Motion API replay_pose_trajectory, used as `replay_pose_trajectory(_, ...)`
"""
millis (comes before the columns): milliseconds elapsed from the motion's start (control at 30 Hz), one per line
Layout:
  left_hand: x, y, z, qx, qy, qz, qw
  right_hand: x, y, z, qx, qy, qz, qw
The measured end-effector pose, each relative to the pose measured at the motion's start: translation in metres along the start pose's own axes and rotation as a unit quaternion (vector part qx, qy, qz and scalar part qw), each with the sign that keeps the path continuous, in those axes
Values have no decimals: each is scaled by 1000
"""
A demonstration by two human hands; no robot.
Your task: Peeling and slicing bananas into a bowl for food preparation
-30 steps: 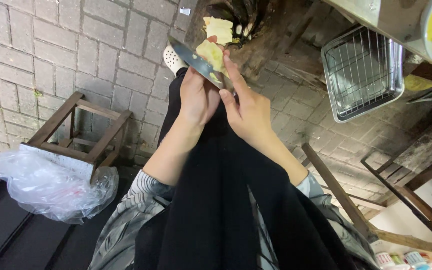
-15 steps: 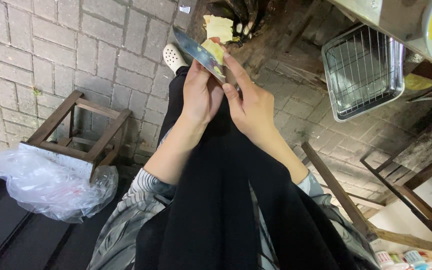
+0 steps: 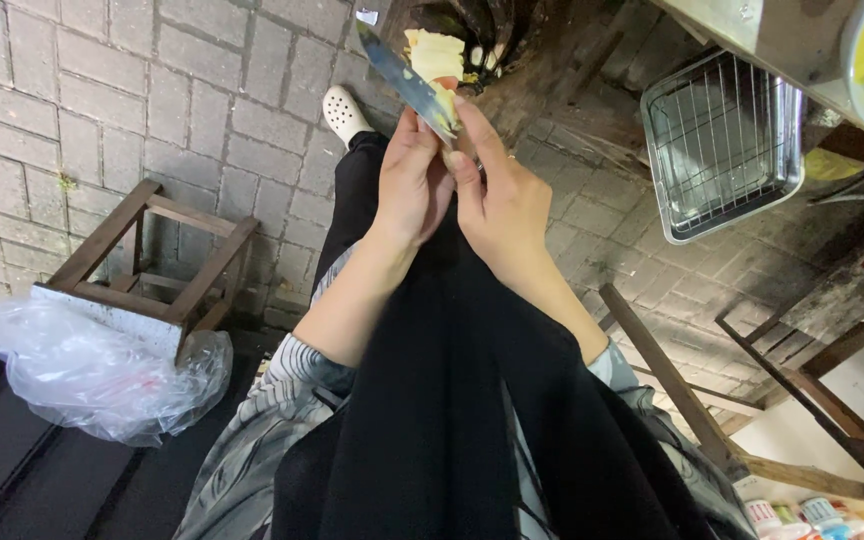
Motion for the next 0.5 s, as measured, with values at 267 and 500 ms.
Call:
replay_pose_trajectory(267,-6,10,12,-78,42,34,996,-17,10,0,-182,-12,-59,981)
replay_pose_trajectory(500,-9,10,51,-96,57,115,987,-17,53,-48,-508,-7,-179,843)
Point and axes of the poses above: each hand's wrist, its own x-axis away from the middle knuckle, its own z-axis out of the back of the hand, y = z × x, the point moved 5 cm from there along -x, towards the middle knuckle, and after that the axes turned 15 degrees about z, right-handed, at the moved point
